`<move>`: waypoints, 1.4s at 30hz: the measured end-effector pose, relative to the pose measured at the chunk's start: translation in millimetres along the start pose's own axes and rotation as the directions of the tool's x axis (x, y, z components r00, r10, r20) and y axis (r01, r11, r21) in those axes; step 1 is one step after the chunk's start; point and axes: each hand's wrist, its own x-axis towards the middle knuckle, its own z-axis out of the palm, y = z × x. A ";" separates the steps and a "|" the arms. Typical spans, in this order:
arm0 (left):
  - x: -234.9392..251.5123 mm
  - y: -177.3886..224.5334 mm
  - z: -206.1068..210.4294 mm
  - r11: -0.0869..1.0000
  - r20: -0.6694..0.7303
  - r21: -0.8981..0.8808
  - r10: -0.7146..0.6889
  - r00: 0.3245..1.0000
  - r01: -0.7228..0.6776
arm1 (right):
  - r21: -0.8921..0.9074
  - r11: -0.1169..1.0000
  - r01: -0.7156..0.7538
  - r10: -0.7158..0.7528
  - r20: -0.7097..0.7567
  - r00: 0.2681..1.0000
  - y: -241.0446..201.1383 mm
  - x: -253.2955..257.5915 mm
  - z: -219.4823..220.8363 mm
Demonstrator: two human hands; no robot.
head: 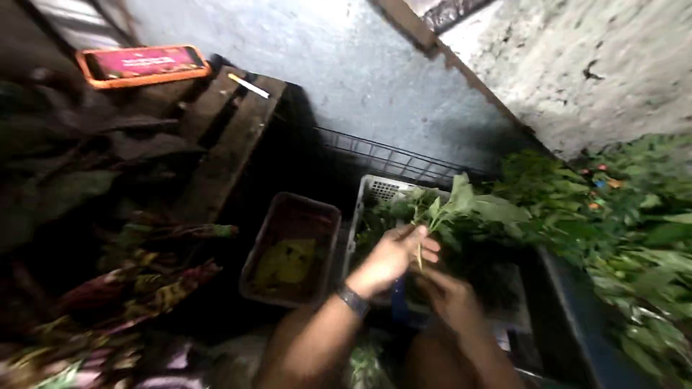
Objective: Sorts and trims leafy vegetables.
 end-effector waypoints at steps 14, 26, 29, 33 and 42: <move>-33.3 -18.1 8.4 0.901 -0.059 0.211 0.399 0.915 -0.380 | 0.067 0.973 -0.220 0.223 -0.037 0.974 22.0 -45.3 -65.4; -17.2 -57.1 28.4 0.926 -0.362 -0.295 -0.335 0.870 0.234 | -0.148 0.915 -0.376 0.404 0.308 0.861 -5.7 16.4 -31.7; -17.0 -49.4 30.5 0.957 -0.316 -0.266 -0.197 0.928 0.112 | 0.022 0.941 -0.338 0.327 0.198 0.924 15.2 22.1 -18.3; -11.1 -58.1 33.4 0.979 -0.236 -0.141 0.109 0.966 -0.145 | 0.272 0.933 -0.234 0.254 -0.041 0.966 19.8 30.2 -11.8; -3.7 -67.6 30.0 0.819 -0.203 -0.451 -0.481 0.853 0.354 | 0.111 0.924 -0.365 0.333 0.231 0.914 12.0 35.7 -11.1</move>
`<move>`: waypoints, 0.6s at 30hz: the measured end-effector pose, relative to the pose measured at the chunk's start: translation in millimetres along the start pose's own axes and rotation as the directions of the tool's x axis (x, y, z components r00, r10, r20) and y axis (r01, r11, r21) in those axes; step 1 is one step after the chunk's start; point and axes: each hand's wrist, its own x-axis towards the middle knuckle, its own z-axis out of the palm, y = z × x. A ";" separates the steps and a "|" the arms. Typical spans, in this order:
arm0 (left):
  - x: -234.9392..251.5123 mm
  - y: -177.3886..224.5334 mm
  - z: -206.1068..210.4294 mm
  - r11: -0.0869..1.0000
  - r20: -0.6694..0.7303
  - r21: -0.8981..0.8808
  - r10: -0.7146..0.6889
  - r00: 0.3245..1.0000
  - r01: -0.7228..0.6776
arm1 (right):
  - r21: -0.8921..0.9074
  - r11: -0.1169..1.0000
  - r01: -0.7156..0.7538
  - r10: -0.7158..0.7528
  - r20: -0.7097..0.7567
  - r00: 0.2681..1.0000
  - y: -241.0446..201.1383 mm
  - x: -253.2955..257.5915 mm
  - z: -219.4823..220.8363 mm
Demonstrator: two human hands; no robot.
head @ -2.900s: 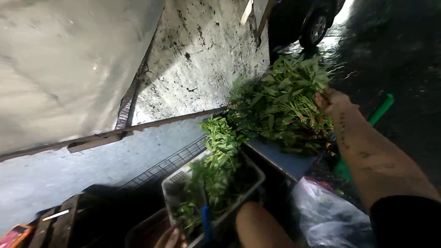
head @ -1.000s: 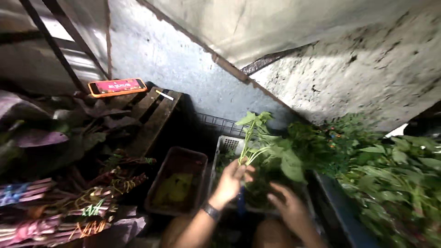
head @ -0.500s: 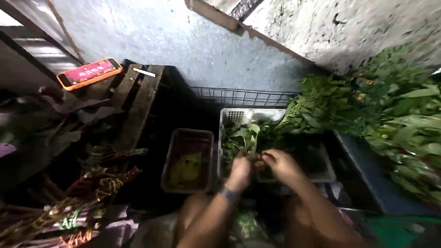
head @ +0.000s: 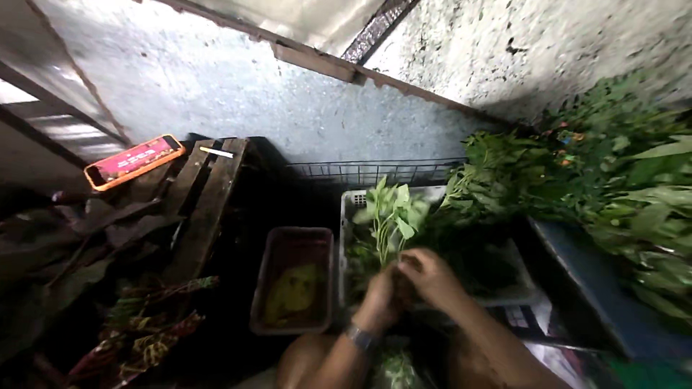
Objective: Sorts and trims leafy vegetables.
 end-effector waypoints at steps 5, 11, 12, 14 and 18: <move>-28.7 18.5 -0.6 0.933 -0.018 0.219 0.295 0.955 -0.284 | -0.027 1.000 -0.007 0.006 -0.010 1.000 15.5 -18.3 -10.3; -51.7 54.8 -23.1 0.897 0.145 0.148 0.396 0.907 -0.416 | -0.226 0.973 0.042 -0.033 0.041 0.999 11.0 -10.0 -58.0; -51.9 58.2 -25.9 0.911 0.114 0.128 0.378 0.919 -0.391 | -0.288 0.957 0.044 -0.046 -0.002 0.999 7.3 6.2 -68.6; -49.5 66.8 -26.9 0.907 -0.010 0.118 0.409 0.913 -0.405 | -0.392 0.918 0.062 -0.109 -0.099 0.989 9.2 51.9 -82.1; -43.8 80.8 -28.4 0.834 -0.143 0.256 0.532 0.835 -0.488 | -0.487 0.869 0.093 -0.187 -0.148 0.971 15.9 126.9 -70.0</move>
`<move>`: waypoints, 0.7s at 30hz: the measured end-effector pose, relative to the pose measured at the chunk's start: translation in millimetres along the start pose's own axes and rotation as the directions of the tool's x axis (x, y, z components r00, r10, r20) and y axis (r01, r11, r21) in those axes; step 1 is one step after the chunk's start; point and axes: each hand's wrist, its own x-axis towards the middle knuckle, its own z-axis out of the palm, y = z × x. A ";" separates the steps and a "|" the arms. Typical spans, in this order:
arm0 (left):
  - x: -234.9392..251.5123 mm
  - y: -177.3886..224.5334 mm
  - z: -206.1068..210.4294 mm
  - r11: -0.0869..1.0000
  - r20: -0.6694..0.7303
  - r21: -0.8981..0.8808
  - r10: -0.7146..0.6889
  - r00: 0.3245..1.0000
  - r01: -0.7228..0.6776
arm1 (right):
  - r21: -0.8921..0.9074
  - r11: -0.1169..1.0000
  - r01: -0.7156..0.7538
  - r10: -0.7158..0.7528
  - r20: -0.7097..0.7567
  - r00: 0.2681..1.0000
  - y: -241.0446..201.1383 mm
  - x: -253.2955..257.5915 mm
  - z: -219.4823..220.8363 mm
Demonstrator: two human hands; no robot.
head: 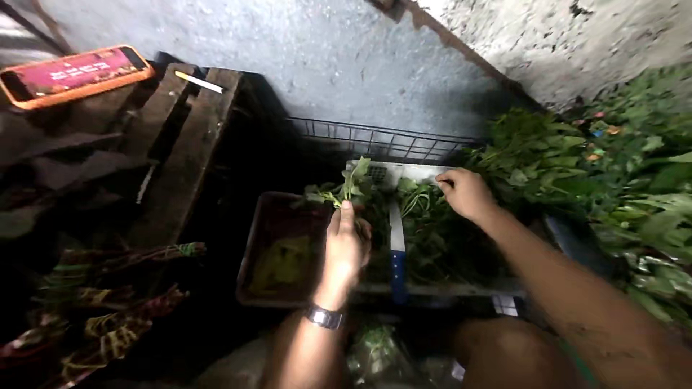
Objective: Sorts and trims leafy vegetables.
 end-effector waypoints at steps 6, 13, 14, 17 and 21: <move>13.1 0.4 -10.0 0.993 -0.074 -0.112 0.018 0.997 -0.027 | -0.229 0.959 0.165 -0.111 0.228 0.967 -10.0 26.8 73.0; -5.3 -8.8 -14.4 0.760 0.057 0.650 -0.059 0.997 0.008 | -0.284 0.958 0.028 0.182 0.683 0.707 -40.1 -61.6 56.2; -0.8 -17.7 -3.4 0.643 0.077 0.765 -0.086 0.993 -0.004 | -0.295 0.955 0.031 0.201 0.722 0.662 -42.1 -73.7 58.7; 2.5 -51.8 30.6 0.313 0.102 0.950 -0.230 0.968 -0.026 | -0.210 0.977 0.045 0.122 0.715 0.688 -38.4 -99.4 78.9; 0.0 -73.3 40.1 0.136 0.098 0.989 -0.292 0.952 -0.060 | -0.122 0.991 -0.045 0.114 0.650 0.751 -21.5 -106.9 86.1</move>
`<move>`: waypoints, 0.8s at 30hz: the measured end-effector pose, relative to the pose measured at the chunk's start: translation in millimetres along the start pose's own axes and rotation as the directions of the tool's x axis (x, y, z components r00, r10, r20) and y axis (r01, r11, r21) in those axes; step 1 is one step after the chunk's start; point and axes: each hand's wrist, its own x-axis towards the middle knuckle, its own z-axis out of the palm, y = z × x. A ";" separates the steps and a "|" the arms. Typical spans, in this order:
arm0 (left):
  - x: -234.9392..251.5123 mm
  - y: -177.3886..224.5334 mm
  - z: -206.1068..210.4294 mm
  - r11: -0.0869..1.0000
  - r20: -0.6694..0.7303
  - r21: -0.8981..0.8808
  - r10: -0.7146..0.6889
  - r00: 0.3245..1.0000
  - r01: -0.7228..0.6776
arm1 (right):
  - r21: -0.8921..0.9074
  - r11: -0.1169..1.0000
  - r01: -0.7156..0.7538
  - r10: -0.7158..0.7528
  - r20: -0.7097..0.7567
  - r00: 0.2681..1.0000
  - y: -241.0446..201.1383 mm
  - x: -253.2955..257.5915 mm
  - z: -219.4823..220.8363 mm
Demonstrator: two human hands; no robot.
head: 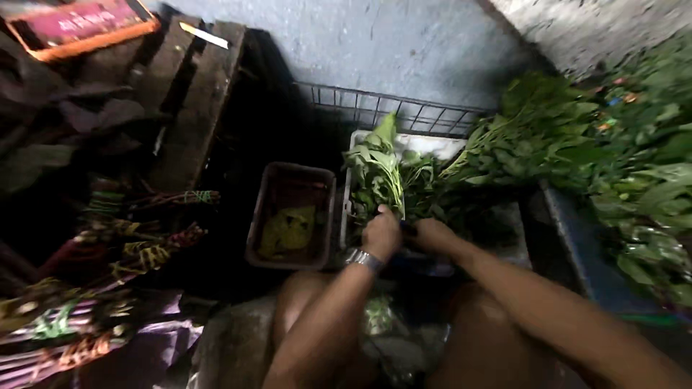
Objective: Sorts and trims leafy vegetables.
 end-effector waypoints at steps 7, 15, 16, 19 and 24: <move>-15.4 -2.2 1.1 0.993 -0.067 -0.114 -0.009 0.998 0.002 | -0.034 0.982 0.184 -0.187 -0.143 0.972 9.3 -13.7 -4.3; -52.8 -34.6 -33.9 0.942 -0.272 -0.293 0.079 0.959 -0.161 | 0.678 0.709 0.193 0.263 -0.508 0.820 39.4 -79.4 -74.8; -52.5 -28.7 -32.2 0.973 -0.249 -0.208 0.043 0.968 -0.096 | 0.736 0.600 0.313 0.299 -0.570 0.765 43.8 -87.8 -81.5; -49.0 -9.4 -18.5 0.999 -0.124 -0.036 -0.040 0.991 0.036 | 0.767 0.362 0.530 0.344 -0.638 0.688 47.1 -119.0 -98.7; -44.3 -2.1 -1.9 0.992 -0.039 0.107 -0.059 0.997 0.063 | 0.740 0.294 0.605 0.284 -0.672 0.684 44.2 -145.7 -113.5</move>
